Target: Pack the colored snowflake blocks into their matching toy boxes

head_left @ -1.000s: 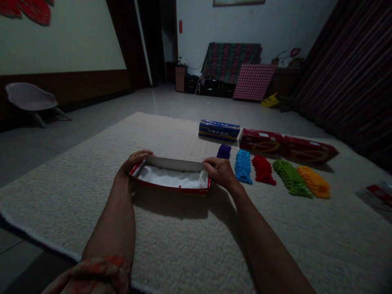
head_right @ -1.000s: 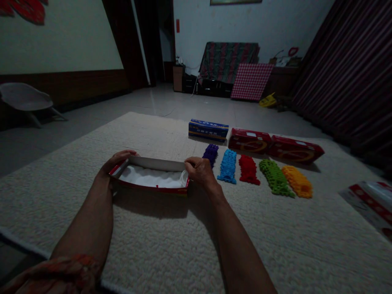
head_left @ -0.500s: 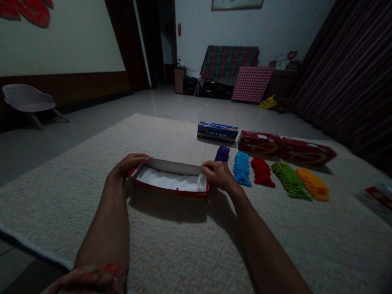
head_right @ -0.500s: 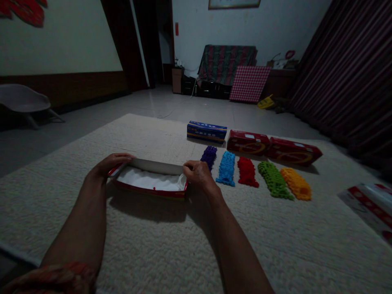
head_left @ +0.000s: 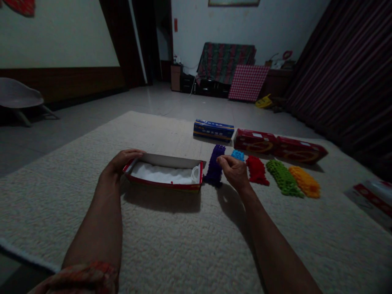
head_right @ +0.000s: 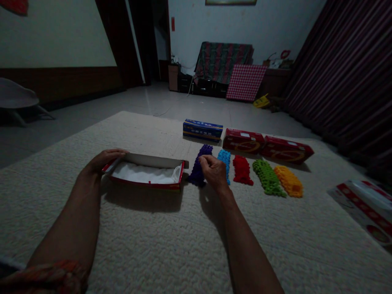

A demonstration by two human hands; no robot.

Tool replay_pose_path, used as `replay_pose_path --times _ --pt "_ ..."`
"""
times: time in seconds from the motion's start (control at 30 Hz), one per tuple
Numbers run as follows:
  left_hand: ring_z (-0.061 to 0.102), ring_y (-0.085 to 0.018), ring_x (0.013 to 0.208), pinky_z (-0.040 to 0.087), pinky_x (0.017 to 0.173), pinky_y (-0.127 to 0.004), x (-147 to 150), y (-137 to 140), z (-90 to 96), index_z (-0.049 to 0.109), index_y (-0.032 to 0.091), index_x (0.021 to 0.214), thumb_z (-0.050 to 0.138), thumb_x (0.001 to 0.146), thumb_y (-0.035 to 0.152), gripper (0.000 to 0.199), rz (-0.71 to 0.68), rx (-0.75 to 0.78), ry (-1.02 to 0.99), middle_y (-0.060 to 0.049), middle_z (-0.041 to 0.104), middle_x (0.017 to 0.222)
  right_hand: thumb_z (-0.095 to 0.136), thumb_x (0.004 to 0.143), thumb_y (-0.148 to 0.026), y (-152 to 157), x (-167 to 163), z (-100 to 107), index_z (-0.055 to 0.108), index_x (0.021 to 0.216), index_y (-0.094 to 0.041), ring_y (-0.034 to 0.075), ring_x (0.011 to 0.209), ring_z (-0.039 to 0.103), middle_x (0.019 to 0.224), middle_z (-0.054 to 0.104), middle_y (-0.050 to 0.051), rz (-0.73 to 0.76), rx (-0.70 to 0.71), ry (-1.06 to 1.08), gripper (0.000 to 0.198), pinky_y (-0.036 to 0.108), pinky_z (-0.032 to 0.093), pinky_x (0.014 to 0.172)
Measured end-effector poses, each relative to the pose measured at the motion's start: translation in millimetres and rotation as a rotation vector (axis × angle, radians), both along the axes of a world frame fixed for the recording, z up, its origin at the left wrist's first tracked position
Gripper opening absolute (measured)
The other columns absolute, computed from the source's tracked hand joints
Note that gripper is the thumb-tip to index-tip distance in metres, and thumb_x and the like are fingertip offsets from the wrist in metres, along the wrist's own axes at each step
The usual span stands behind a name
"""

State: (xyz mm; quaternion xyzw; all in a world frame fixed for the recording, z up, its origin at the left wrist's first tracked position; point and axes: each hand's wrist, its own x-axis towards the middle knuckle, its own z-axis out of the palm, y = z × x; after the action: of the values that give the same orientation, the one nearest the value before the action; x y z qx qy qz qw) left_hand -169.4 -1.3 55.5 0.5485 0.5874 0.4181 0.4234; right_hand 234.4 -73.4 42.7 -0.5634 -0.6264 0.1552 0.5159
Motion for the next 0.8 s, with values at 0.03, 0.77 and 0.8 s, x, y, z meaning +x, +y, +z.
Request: replay_pose_path --times 0.03,0.77,0.8 --pt "0.072 -0.032 0.09 0.057 0.078 -0.04 0.5 0.7 1.4 0.08 0.024 0.073 0.082 0.051 0.041 0.028 -0.01 -0.002 0.018 -0.007 0.079 0.083 0.057 0.088 -0.044 -1.9 4.2 -2.9 0.075 0.081 -0.021 0.023 0.075 0.069 0.08 0.077 0.007 -0.015 0.022 -0.013 0.03 0.035 0.052 0.071" --pt "0.07 -0.029 0.088 0.057 0.074 -0.035 16.1 57.2 -18.0 0.081 0.025 0.075 0.081 0.056 0.047 0.029 -0.042 0.124 -0.086 -0.007 0.079 0.089 0.069 0.086 -0.025 -17.5 23.7 -0.7 0.075 0.11 -0.019 0.026 0.094 0.067 0.104 0.069 0.012 0.189 -0.112 -0.639 0.026 0.039 0.055 0.084" --pt "0.07 -0.031 0.093 0.057 0.077 -0.036 15.2 57.8 -20.8 0.082 0.025 0.076 0.08 0.058 0.047 0.028 -0.036 0.142 -0.088 -0.007 0.08 0.093 0.071 0.085 -0.027 -19.3 22.5 2.0 0.074 0.113 -0.02 0.027 0.096 0.066 0.106 0.069 0.012 0.198 -0.136 -0.668 0.028 0.04 0.055 0.085"
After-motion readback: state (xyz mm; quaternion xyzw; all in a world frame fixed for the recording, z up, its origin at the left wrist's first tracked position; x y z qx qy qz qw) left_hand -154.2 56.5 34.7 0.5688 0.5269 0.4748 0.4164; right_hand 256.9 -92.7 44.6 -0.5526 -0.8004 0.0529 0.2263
